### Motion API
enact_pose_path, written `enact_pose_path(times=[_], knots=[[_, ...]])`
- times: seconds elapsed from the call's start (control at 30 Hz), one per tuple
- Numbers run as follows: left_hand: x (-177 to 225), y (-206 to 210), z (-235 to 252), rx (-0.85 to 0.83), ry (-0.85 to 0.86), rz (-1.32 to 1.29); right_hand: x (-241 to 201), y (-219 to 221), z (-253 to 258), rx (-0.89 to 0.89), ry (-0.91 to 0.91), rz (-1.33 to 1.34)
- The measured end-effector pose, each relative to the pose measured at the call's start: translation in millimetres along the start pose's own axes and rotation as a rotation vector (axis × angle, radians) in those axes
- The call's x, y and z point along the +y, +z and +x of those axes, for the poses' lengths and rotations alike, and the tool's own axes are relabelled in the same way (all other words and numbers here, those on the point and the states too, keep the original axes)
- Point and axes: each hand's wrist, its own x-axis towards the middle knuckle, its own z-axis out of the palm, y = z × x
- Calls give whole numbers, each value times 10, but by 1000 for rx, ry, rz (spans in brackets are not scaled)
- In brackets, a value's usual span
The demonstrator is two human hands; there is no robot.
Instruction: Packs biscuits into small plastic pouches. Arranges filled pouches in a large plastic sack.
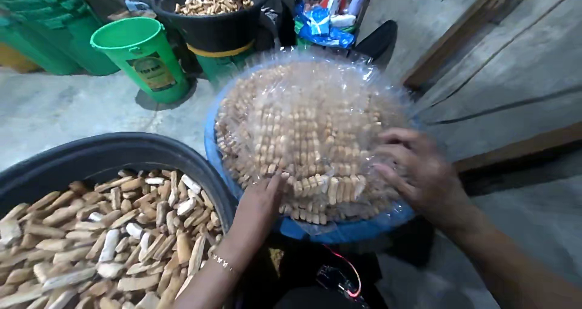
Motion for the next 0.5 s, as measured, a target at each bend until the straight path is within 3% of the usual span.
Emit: enact_pose_path(times=[0.03,0.1,0.27,0.33,0.43,0.5], knots=[[-6,-16,-22,12,8,6,-141,-38,5,70,-29,45],[28,-73,-122,48,26,11,-515,0,-9,43,-133,148],[213,-383,-1015,222,60,-2,-1246,342,47,-315,-331,540],[273,-632,-1598,157,-123,7,-1509,506,201,-398,-358,632],[202,-1017,-2532,-36,-601,61,-2025,884,442,-446,-517,600],[73,-1218,-3142,-246,-848,119,-2470,1123,668,-659,-631,593]])
